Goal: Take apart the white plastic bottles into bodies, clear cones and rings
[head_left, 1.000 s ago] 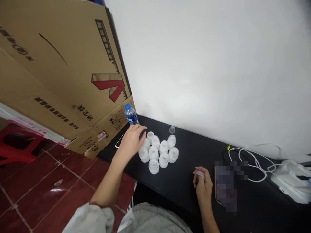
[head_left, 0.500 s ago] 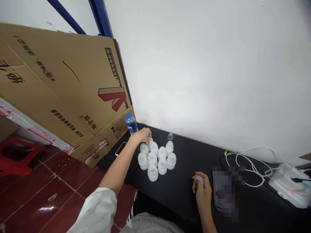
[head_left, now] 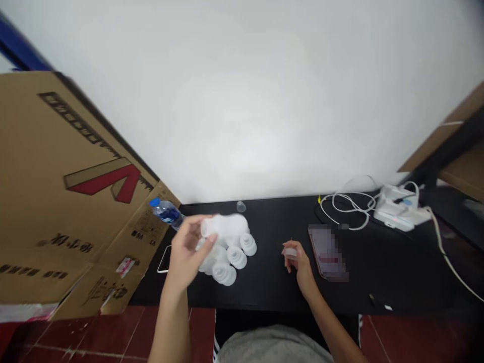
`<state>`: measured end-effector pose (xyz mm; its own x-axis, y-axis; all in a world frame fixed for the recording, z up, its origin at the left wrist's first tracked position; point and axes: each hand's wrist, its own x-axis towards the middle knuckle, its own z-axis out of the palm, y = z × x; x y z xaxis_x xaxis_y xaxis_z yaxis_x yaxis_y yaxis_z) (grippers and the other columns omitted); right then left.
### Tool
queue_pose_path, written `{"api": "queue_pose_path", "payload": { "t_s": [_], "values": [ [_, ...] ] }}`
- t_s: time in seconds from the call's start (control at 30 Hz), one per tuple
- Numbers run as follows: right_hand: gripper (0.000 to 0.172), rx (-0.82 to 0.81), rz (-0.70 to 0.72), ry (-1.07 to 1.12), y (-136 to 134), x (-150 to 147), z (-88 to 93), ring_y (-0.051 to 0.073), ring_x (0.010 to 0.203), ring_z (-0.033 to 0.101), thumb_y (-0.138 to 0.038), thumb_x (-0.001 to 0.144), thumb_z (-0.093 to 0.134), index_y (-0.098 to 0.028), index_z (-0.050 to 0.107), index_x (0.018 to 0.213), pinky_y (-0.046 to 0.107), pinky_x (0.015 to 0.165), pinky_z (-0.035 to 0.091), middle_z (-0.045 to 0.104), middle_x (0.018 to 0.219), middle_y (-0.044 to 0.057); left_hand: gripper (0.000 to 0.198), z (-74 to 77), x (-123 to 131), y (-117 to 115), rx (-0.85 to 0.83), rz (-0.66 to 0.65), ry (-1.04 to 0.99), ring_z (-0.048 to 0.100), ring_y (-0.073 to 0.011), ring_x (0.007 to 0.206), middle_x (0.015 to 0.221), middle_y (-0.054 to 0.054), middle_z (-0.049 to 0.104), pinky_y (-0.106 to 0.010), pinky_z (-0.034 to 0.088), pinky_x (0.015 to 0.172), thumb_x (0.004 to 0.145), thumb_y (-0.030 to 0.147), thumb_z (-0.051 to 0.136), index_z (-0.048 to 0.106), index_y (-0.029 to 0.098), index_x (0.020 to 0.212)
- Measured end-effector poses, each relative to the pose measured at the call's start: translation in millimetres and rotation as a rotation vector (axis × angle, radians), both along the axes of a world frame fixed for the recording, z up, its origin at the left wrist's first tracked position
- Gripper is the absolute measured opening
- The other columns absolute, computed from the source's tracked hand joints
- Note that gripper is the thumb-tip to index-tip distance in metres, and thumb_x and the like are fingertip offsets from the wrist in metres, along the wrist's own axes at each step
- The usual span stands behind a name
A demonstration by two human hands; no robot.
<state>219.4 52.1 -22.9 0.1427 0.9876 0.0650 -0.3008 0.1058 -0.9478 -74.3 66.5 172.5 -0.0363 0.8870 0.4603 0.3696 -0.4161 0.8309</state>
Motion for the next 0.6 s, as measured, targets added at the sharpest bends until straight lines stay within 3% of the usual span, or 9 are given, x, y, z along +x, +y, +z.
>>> {"api": "queue_pose_path", "payload": {
  "t_s": [0.07, 0.13, 0.23, 0.33, 0.4, 0.5, 0.6],
  "values": [
    [0.066, 0.004, 0.057, 0.031, -2.4, 0.1, 1.0, 0.015, 0.056, 0.058, -0.085, 0.098, 0.051, -0.024, 0.069, 0.112, 0.024, 0.041, 0.044, 0.066, 0.089, 0.003, 0.033, -11.7, 38.4, -21.0, -0.088, -0.183, 0.044, 0.079, -0.0269, 0.111, 0.123, -0.01, 0.079, -0.04, 0.067, 0.093, 0.099, 0.04, 0.078, 0.069, 0.026, 0.127],
    [0.067, -0.018, 0.1, 0.024, -6.0, 0.8, 3.5, 0.015, 0.053, 0.058, -0.087, 0.097, 0.05, -0.025, 0.067, 0.114, 0.024, 0.038, 0.044, 0.065, 0.086, 0.002, 0.031, -37.9, 78.6, -32.4, -0.174, -0.292, 0.056, 0.079, -0.0259, 0.109, 0.122, -0.009, 0.079, -0.039, 0.067, 0.095, 0.101, 0.037, 0.075, 0.069, 0.027, 0.13],
    [0.061, -0.075, 0.118, -0.025, -10.3, 2.7, 8.9, 0.015, 0.048, 0.056, -0.082, 0.101, 0.048, -0.026, 0.064, 0.117, 0.024, 0.035, 0.044, 0.061, 0.077, -0.002, 0.037, -92.1, 131.1, -34.5, -0.16, -0.271, 0.046, 0.079, -0.0266, 0.111, 0.126, -0.011, 0.077, -0.041, 0.067, 0.097, 0.1, 0.041, 0.076, 0.068, 0.026, 0.133],
    [0.049, -0.103, 0.082, -0.097, -10.5, 5.0, 13.4, 0.015, 0.049, 0.056, -0.073, 0.106, 0.049, -0.026, 0.062, 0.113, 0.024, 0.037, 0.044, 0.061, 0.076, -0.004, 0.048, -137.8, 164.3, -33.1, -0.17, -0.189, -0.096, 0.079, -0.028, 0.114, 0.128, -0.014, 0.077, -0.041, 0.066, 0.097, 0.102, 0.049, 0.072, 0.062, 0.023, 0.14],
    [0.044, -0.066, 0.04, -0.166, -9.3, 5.9, 14.6, 0.017, 0.062, 0.062, -0.068, 0.108, 0.051, -0.026, 0.064, 0.108, 0.026, 0.05, 0.052, 0.065, 0.082, -0.001, 0.047, -154.8, 173.9, -36.2, -0.152, -0.176, -0.098, 0.077, -0.0298, 0.119, 0.131, -0.015, 0.075, -0.044, 0.064, 0.102, 0.104, 0.053, 0.069, 0.062, 0.022, 0.139],
    [0.04, -0.019, 0.015, -0.195, -7.5, 4.8, 12.3, 0.018, 0.079, 0.065, -0.062, 0.109, 0.053, -0.025, 0.068, 0.105, 0.028, 0.069, 0.056, 0.068, 0.091, 0.001, 0.051, -164.3, 170.3, -43.3, -0.114, -0.195, 0.002, 0.069, -0.0327, 0.133, 0.143, -0.017, 0.07, -0.048, 0.058, 0.112, 0.106, 0.055, 0.065, 0.062, 0.023, 0.146],
    [0.041, -0.036, 0.04, -0.001, -5.2, 1.8, 6.5, 0.016, 0.066, 0.058, -0.064, 0.106, 0.057, -0.026, 0.07, 0.106, 0.026, 0.054, 0.048, 0.067, 0.087, 0.001, 0.055, -169.6, 150.4, -45.3, -0.158, -0.15, 0.063, 0.069, -0.0331, 0.134, 0.145, -0.018, 0.07, -0.047, 0.057, 0.111, 0.11, 0.056, 0.057, 0.058, 0.021, 0.151]
  ]
}}
